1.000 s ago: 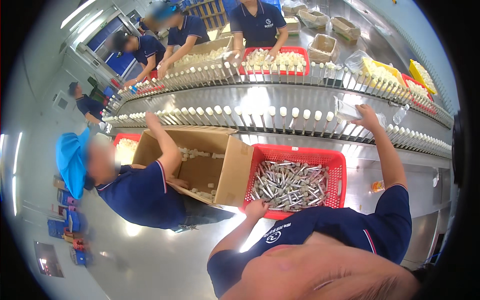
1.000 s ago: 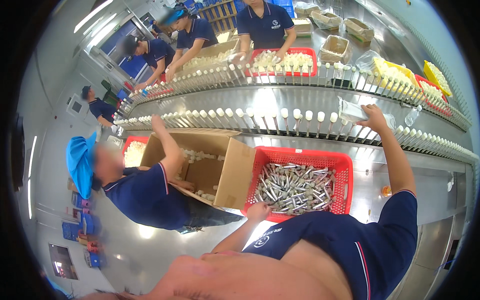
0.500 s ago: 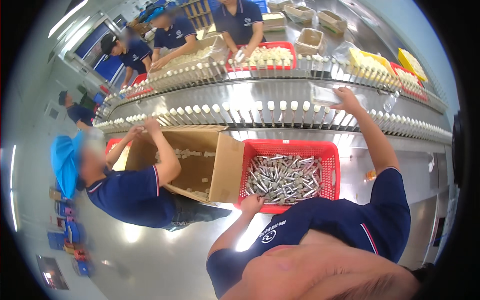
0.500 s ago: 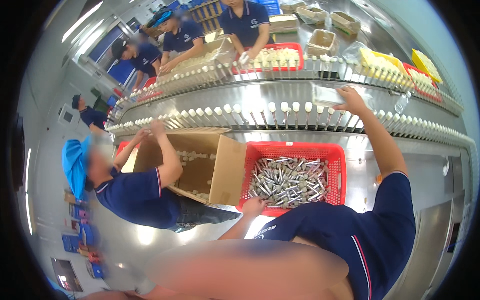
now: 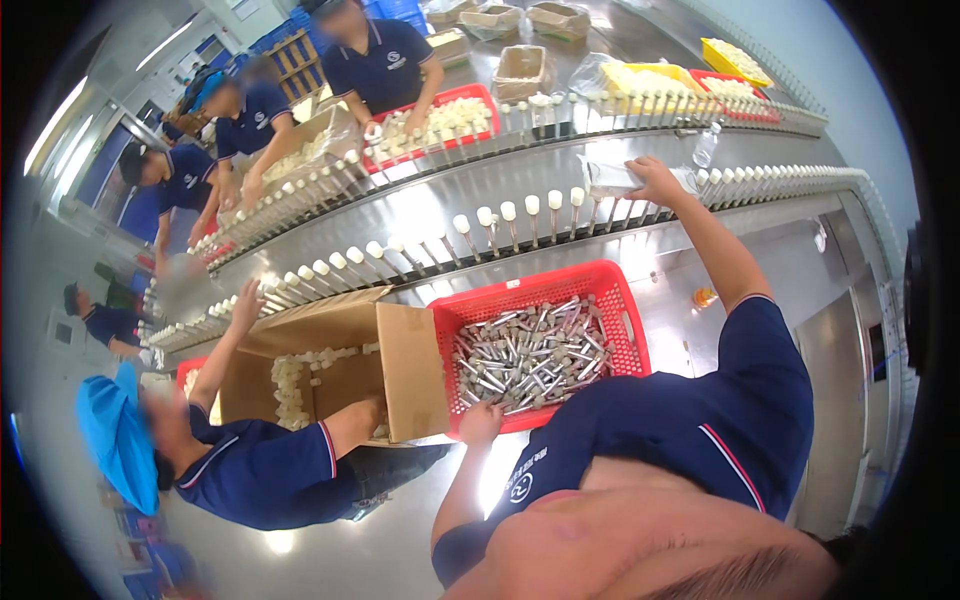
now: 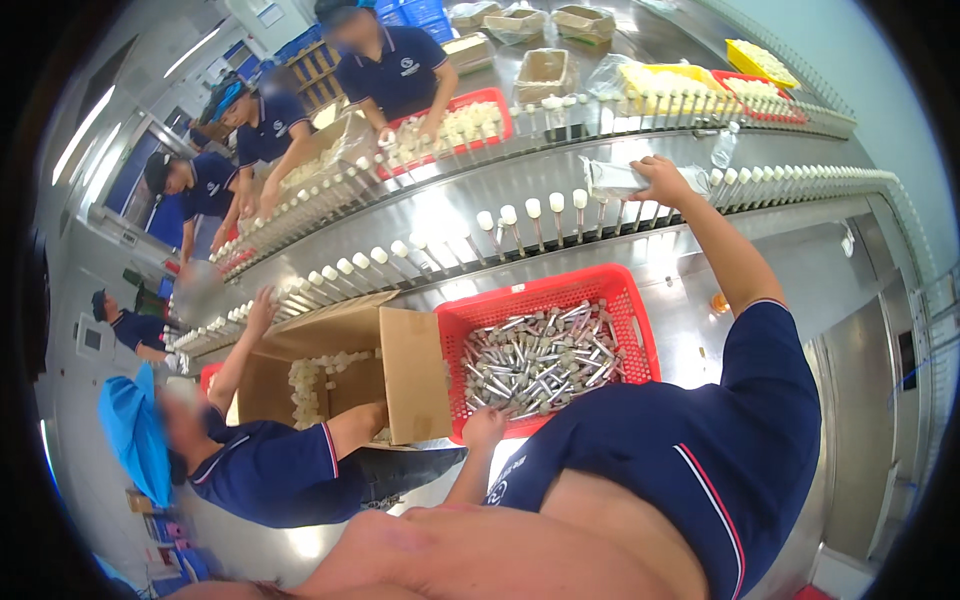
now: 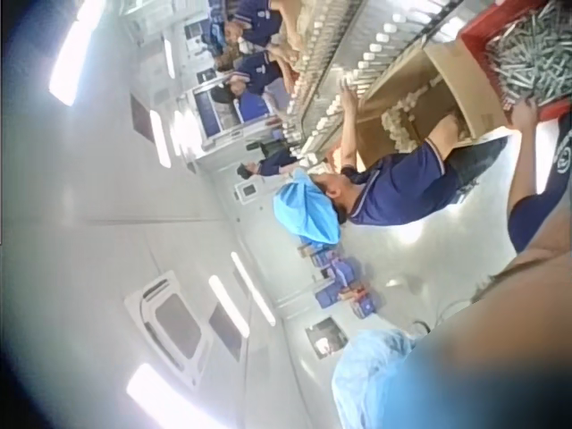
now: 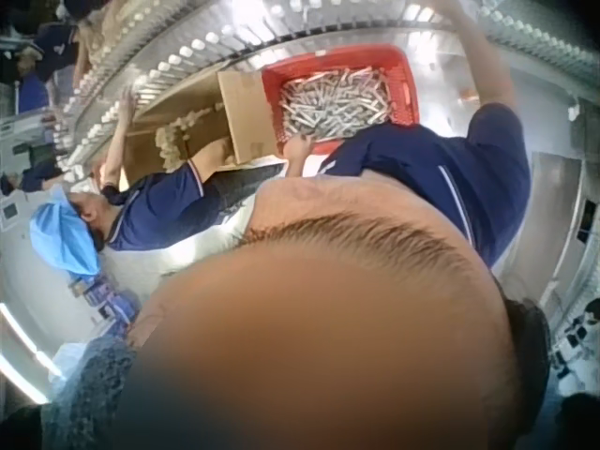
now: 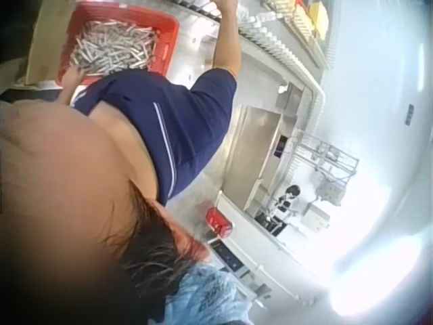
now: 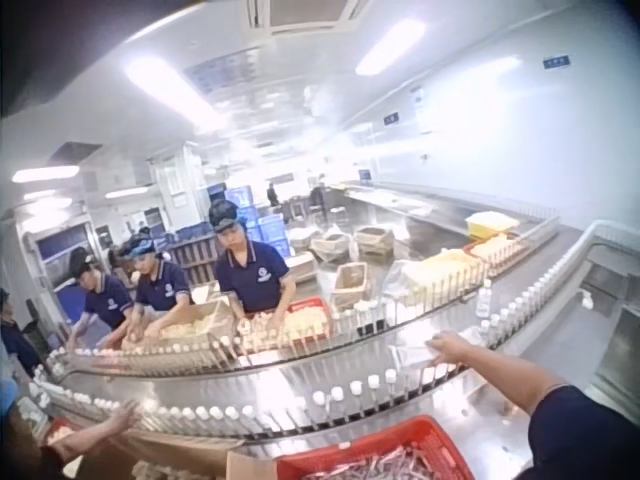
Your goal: The person places small metal components into white tubes on a circular assembly line and then places the assembled units into a cardboard box.
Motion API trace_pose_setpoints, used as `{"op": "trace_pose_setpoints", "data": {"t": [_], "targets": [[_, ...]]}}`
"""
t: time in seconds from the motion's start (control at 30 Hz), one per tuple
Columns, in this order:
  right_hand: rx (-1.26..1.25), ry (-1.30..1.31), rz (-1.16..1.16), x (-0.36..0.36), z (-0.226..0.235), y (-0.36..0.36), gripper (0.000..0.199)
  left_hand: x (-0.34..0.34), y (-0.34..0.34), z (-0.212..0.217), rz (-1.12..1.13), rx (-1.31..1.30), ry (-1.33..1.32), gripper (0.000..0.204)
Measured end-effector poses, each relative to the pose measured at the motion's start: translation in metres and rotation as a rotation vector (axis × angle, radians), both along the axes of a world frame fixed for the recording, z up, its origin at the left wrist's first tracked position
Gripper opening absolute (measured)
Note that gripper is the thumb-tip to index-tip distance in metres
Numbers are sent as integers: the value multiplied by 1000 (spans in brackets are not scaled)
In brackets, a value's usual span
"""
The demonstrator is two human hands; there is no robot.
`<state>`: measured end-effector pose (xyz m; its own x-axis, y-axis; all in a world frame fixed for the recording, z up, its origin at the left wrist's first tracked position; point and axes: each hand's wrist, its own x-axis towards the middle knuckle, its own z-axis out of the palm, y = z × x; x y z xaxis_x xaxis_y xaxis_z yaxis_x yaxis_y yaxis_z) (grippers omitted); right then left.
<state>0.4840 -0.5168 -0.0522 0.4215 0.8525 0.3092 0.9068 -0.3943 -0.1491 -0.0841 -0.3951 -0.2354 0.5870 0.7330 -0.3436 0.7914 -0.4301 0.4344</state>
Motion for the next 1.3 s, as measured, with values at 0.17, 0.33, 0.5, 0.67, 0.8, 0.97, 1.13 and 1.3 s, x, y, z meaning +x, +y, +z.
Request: {"op": "trace_pose_setpoints", "data": {"t": [0.17, 0.33, 0.5, 0.67, 0.8, 0.97, 1.13, 1.3], "targets": [[-5, 53, -45, 10, 4, -22, 69, 2, -4, 22, -2, 30, 8, 31], [133, 18, -35, -9, -9, -38, 68, 6, -7, 36, -42, 49, -24, 31], [179, 88, 7, -65, -16, -55, 71, 5, -11, 31, -126, 76, -43, 29], [157, 152, 68, -103, -40, -57, 73, -1, -14, 15, -207, 92, 60, 37], [179, 142, 125, -102, -30, -40, 70, 12, -16, 38, -200, 116, 86, 38], [119, 54, 192, -103, 13, 37, 72, -1, -13, 14, -181, 130, 114, 38], [106, 7, 236, -94, 8, 107, 73, 1, -14, 13, -157, 99, 61, 37], [-18, 3, 221, -82, -14, 131, 74, 0, -13, 0, -120, 106, 13, 35]]}}
